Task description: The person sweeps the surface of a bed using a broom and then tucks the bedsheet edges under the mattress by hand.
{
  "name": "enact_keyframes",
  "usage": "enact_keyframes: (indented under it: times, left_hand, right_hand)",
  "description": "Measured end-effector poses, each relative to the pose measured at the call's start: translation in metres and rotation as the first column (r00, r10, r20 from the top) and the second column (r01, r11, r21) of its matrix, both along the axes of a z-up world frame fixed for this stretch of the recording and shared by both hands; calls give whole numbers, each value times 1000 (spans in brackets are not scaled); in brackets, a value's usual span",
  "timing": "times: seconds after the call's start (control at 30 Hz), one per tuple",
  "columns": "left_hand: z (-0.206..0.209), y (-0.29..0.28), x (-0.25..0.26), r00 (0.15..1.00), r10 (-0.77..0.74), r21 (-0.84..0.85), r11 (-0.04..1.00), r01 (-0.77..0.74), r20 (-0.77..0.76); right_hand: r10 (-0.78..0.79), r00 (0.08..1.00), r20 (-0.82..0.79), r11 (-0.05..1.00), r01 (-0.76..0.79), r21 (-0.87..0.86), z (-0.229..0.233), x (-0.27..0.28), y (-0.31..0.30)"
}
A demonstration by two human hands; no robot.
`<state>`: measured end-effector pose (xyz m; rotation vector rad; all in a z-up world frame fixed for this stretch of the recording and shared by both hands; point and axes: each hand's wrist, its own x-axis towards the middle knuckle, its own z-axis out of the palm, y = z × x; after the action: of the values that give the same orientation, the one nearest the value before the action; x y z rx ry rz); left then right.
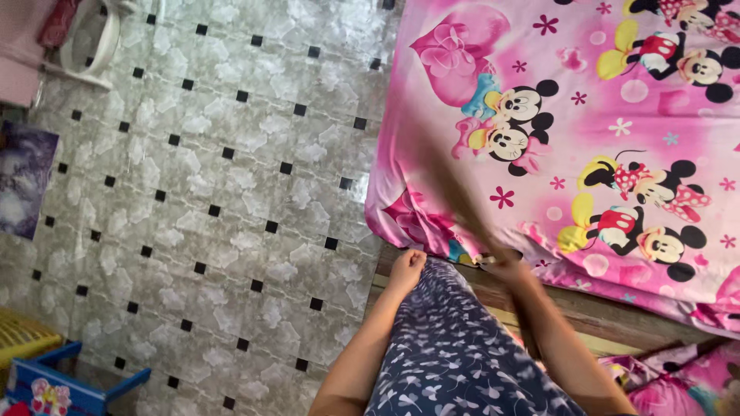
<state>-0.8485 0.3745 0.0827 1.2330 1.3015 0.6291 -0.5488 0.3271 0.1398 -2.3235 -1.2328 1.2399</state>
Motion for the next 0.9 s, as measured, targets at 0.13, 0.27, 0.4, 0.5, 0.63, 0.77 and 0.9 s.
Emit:
enact_keyframes:
  times: [0.13, 0.27, 0.4, 0.5, 0.63, 0.77, 0.9]
  left_hand:
    - [-2, 9, 5, 997, -7, -23, 1000, 9, 73]
    - [1, 14, -10, 998, -59, -9, 998, 60, 30]
    - [3, 29, -16, 989, -122, 10, 992, 124, -84]
    - [7, 51, -15, 988, -140, -26, 990, 139, -65]
    - [20, 96, -14, 988, -144, -102, 985, 137, -58]
    - [17, 126, -18, 992, -125, -127, 985, 120, -31]
    - [4, 129, -7, 969, -212, -87, 976, 202, -130]
  right_hand:
    - [-534, 845, -22, 841, 533, 95, 1, 76, -4]
    - [-673, 720, 170, 720, 690, -72, -41, 34, 31]
    - [317, 947, 41, 911, -292, -291, -62, -63, 46]
    - [134, 989, 61, 973, -119, -196, -44, -40, 49]
    - [-453, 891, -23, 884, 452, 121, 8, 33, 43]
    - [-845, 532, -55, 510, 832, 217, -22, 41, 66]
    - [-289, 931, -225, 953, 256, -163, -64, -39, 112]
